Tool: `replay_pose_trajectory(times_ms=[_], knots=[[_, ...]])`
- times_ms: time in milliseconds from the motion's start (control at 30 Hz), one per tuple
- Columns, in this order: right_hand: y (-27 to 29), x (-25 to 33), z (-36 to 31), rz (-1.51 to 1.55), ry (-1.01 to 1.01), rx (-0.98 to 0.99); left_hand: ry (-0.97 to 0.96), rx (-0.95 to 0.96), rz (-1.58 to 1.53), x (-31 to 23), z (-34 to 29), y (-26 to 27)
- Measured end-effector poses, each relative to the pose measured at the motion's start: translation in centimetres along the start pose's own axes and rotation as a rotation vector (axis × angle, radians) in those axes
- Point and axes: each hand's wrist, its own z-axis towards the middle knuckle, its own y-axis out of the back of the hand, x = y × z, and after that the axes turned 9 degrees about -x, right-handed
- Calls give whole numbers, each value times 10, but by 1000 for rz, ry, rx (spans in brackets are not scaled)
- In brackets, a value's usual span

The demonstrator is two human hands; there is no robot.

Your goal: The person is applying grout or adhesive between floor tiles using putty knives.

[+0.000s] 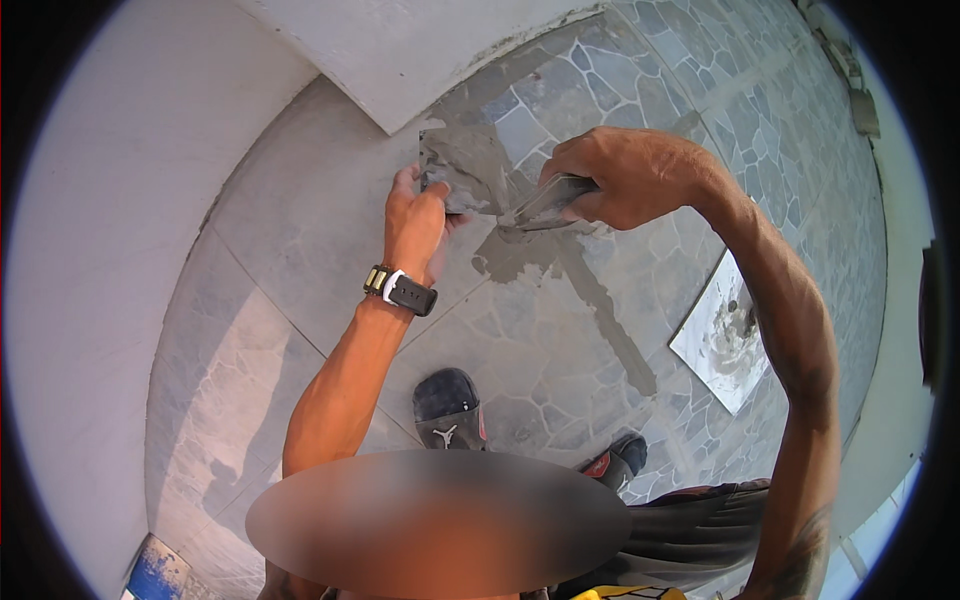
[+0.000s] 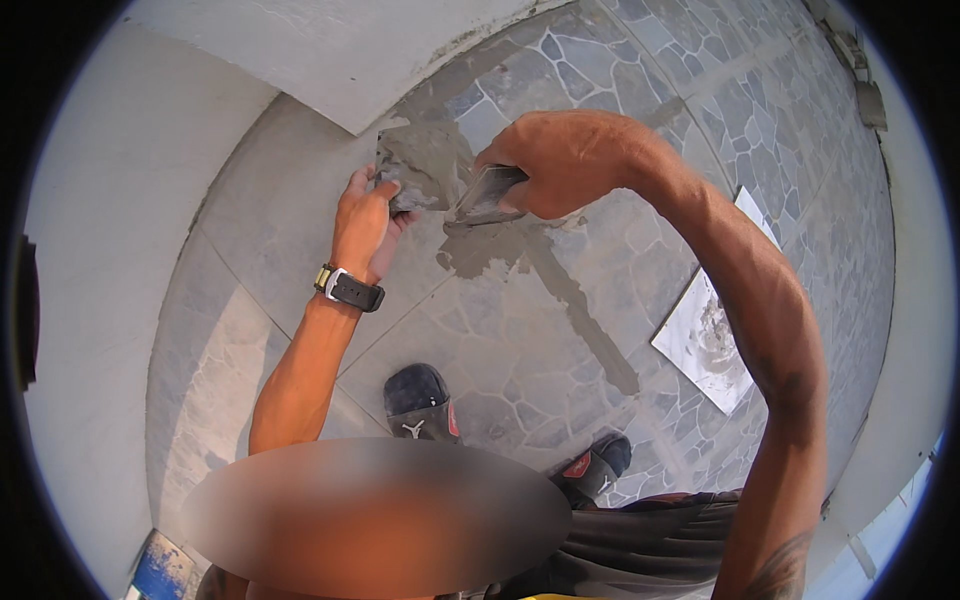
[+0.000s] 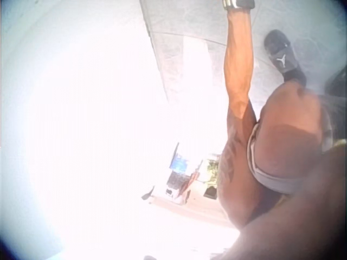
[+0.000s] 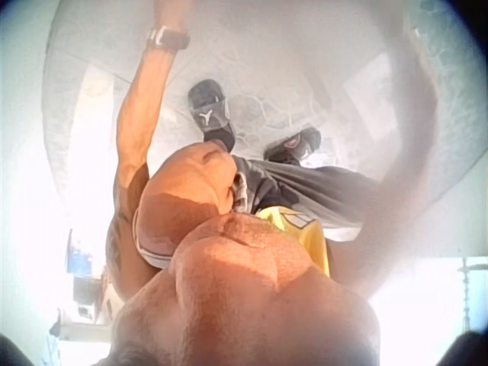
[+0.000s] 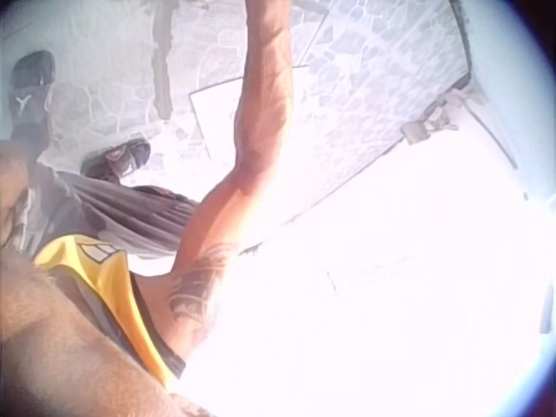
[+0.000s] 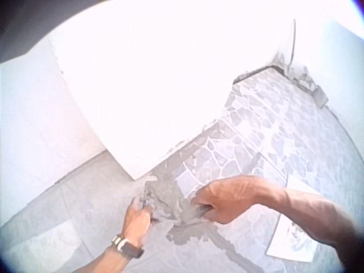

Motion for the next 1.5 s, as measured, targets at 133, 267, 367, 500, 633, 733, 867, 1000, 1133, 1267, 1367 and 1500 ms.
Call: replay_pose_trajectory(times_ms=[133,267,367,500,633,733,867,1000,1133,1267,1367,1500], knots=[[-3,-36,5,209,-39,-19,-22,-16,-15,-1,3,6],[-18,-51,36,303,-256,-265,13,-95,-9,3,1,43],[-25,-61,89,207,-304,-393,26,-106,-25,0,4,75],[-32,-60,155,-52,-300,-500,39,-96,-49,-12,6,101],[-48,-57,211,-228,-259,-559,50,-73,-54,-30,7,117],[-68,-26,242,-358,-225,-571,46,-73,-95,-47,6,125],[-105,46,275,-425,-183,-429,9,-113,-128,-81,-11,140],[-117,77,279,-214,-51,-410,-23,-158,-100,-108,-24,170],[-91,48,244,-43,-149,-586,-46,-148,-137,-122,-38,182],[-41,-38,230,-297,-419,-614,-40,-168,-192,-116,-48,183],[-37,-68,231,-367,-391,-611,-33,-206,-201,-109,-50,173],[-76,-29,253,-430,-252,-599,-69,-134,-169,-111,-46,162]])
